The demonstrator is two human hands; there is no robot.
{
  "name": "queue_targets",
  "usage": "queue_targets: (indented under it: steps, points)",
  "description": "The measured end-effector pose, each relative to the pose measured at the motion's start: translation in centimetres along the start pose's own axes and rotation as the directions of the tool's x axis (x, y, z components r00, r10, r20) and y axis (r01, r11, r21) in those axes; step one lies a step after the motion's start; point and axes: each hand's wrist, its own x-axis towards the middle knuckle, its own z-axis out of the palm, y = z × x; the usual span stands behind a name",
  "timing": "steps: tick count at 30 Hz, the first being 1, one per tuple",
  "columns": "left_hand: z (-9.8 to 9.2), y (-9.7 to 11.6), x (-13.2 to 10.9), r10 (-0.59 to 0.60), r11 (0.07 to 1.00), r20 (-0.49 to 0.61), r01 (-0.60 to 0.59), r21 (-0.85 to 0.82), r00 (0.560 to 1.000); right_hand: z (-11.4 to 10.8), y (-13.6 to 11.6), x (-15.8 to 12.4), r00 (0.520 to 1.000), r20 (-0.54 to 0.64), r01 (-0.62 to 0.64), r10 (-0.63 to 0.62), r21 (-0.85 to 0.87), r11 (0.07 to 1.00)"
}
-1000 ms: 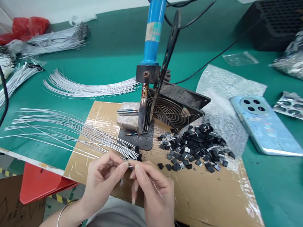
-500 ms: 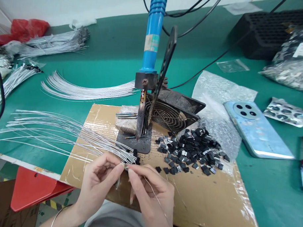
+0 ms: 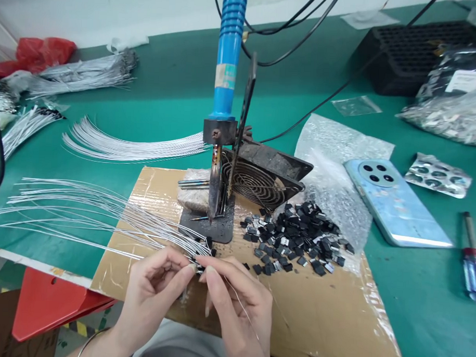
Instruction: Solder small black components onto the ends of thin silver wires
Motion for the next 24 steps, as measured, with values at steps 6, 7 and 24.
queue_targets:
  steps: [6, 7, 24]
  points:
    - [0.0, -0.1, 0.2, -0.003, 1.000, 0.000, 0.003, -0.001, 1.000, 0.4, -0.9, 0.0, 0.998, -0.036, -0.059, 0.058, -0.029, 0.998]
    - [0.0, -0.1, 0.1, -0.003, 1.000, 0.001, 0.003, -0.003, 1.000, 0.4, -0.9, 0.0, 0.997, -0.029, -0.066, 0.065, -0.035, 0.997]
    - [-0.7, -0.1, -0.3, -0.029, 0.992, 0.071, 0.021, 0.121, 0.997, -1.6, -2.1, 1.4, 0.990, 0.127, -0.037, 0.068, -0.229, 0.973]
